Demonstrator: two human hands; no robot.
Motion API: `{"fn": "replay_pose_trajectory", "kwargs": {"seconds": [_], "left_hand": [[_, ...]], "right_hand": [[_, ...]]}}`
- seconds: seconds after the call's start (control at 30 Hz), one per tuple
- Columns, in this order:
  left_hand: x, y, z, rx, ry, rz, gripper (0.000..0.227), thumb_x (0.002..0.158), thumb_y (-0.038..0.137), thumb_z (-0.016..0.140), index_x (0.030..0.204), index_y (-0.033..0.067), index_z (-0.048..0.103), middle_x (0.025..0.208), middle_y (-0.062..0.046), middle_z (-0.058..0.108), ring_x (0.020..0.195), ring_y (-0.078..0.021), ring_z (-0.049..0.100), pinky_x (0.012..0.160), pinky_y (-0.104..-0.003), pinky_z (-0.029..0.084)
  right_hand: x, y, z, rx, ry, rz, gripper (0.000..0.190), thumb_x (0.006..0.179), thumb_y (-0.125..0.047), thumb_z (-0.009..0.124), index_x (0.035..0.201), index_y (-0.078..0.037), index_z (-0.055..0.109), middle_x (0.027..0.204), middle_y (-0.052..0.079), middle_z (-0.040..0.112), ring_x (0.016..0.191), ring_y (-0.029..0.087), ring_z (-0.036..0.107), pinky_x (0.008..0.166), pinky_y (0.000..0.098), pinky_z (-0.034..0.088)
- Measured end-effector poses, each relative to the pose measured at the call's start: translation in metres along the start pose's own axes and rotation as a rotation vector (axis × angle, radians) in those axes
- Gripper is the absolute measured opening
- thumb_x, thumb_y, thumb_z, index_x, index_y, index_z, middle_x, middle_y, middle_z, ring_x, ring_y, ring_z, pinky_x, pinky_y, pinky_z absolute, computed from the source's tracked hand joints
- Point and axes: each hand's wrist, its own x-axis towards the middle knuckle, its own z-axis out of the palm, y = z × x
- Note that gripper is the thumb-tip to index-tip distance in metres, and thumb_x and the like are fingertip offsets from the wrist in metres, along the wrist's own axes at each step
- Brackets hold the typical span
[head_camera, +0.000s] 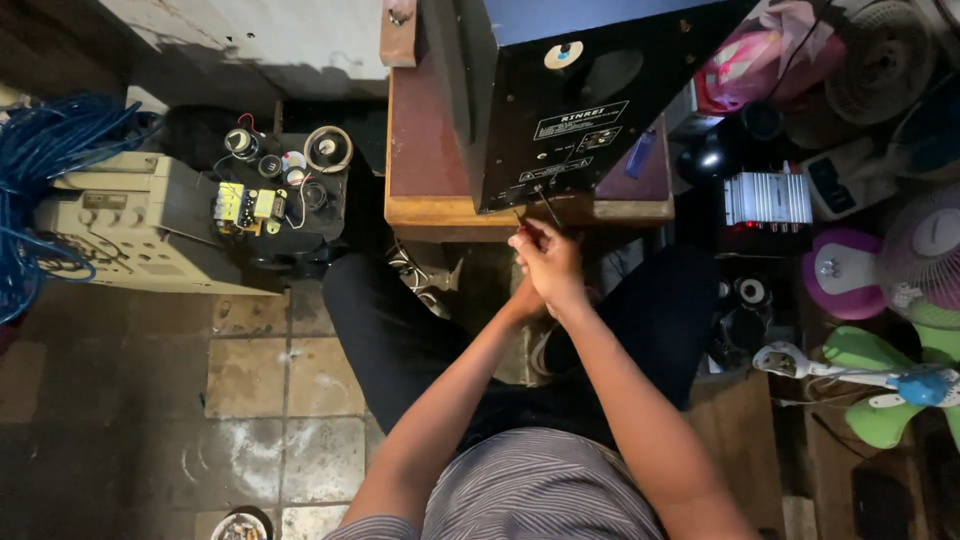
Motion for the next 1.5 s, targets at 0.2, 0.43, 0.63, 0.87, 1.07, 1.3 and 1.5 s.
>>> {"fn": "replay_pose_trajectory", "kwargs": {"seconds": [0.2, 0.43, 0.63, 0.87, 1.07, 1.3, 1.5], "left_hand": [[-0.003, -0.012, -0.004, 0.051, 0.007, 0.026, 0.008, 0.093, 0.010, 0.072, 0.090, 0.0088, 0.080, 0.083, -0.005, 0.071, 0.078, -0.0147, 0.061, 0.076, -0.032, 0.052], [-0.020, 0.043, -0.001, 0.104, 0.085, 0.085, 0.012, 0.099, 0.013, 0.069, 0.091, 0.0109, 0.078, 0.082, -0.003, 0.070, 0.079, -0.0118, 0.059, 0.081, -0.031, 0.051], [-0.029, 0.158, -0.019, 0.360, 0.535, 0.551, 0.006, 0.095, 0.009, 0.072, 0.099, 0.0113, 0.074, 0.094, -0.007, 0.072, 0.088, -0.0233, 0.067, 0.083, -0.034, 0.050], [0.004, 0.172, -0.051, 1.005, 0.432, 0.668, 0.061, 0.081, 0.036, 0.088, 0.135, 0.0170, 0.065, 0.134, -0.001, 0.066, 0.132, -0.0304, 0.052, 0.103, -0.048, 0.028], [0.011, 0.161, -0.051, 0.985, 0.514, 0.770, 0.059, 0.077, 0.045, 0.090, 0.128, 0.0225, 0.071, 0.131, 0.002, 0.070, 0.128, -0.0293, 0.058, 0.103, -0.051, 0.030], [0.009, 0.161, -0.049, 0.937, 0.503, 0.794, 0.056, 0.078, 0.035, 0.091, 0.129, 0.0207, 0.072, 0.131, -0.001, 0.070, 0.129, -0.0315, 0.057, 0.108, -0.051, 0.029], [0.004, 0.169, -0.046, 0.948, 0.490, 0.823, 0.056, 0.080, 0.031, 0.089, 0.132, 0.0181, 0.070, 0.132, -0.004, 0.068, 0.131, -0.0353, 0.056, 0.108, -0.053, 0.034]], "right_hand": [[-0.008, -0.013, 0.006, 0.298, -0.065, 0.152, 0.028, 0.102, -0.022, 0.061, 0.096, 0.000, 0.077, 0.052, 0.003, 0.054, 0.039, 0.008, 0.051, 0.033, 0.0183, 0.039], [-0.005, -0.011, 0.013, 0.479, -0.058, 0.161, 0.023, 0.103, -0.016, 0.061, 0.103, 0.005, 0.069, 0.086, 0.023, 0.073, 0.044, 0.008, 0.050, 0.036, 0.0192, 0.039], [-0.008, -0.019, 0.012, 0.550, -0.055, 0.172, 0.023, 0.103, -0.016, 0.063, 0.105, 0.006, 0.068, 0.089, 0.025, 0.072, 0.047, 0.010, 0.047, 0.038, 0.0200, 0.038], [-0.014, -0.038, 0.010, 0.563, -0.059, 0.177, 0.030, 0.102, -0.020, 0.064, 0.095, 0.008, 0.070, 0.070, 0.018, 0.066, 0.045, 0.008, 0.041, 0.038, 0.0187, 0.035], [-0.011, -0.031, 0.011, 0.633, -0.073, 0.220, 0.024, 0.103, -0.014, 0.060, 0.108, 0.008, 0.069, 0.083, 0.021, 0.070, 0.045, 0.008, 0.042, 0.037, 0.0178, 0.033], [0.018, 0.004, 0.001, 1.033, -0.327, 0.487, 0.032, 0.105, -0.020, 0.056, 0.125, 0.003, 0.063, 0.071, -0.003, 0.050, 0.045, 0.001, 0.032, 0.034, 0.0125, 0.025], [0.021, 0.010, 0.017, 1.030, -0.331, 0.569, 0.028, 0.106, -0.030, 0.058, 0.118, -0.005, 0.063, 0.062, -0.012, 0.031, 0.044, 0.001, 0.027, 0.032, 0.0136, 0.023]]}}
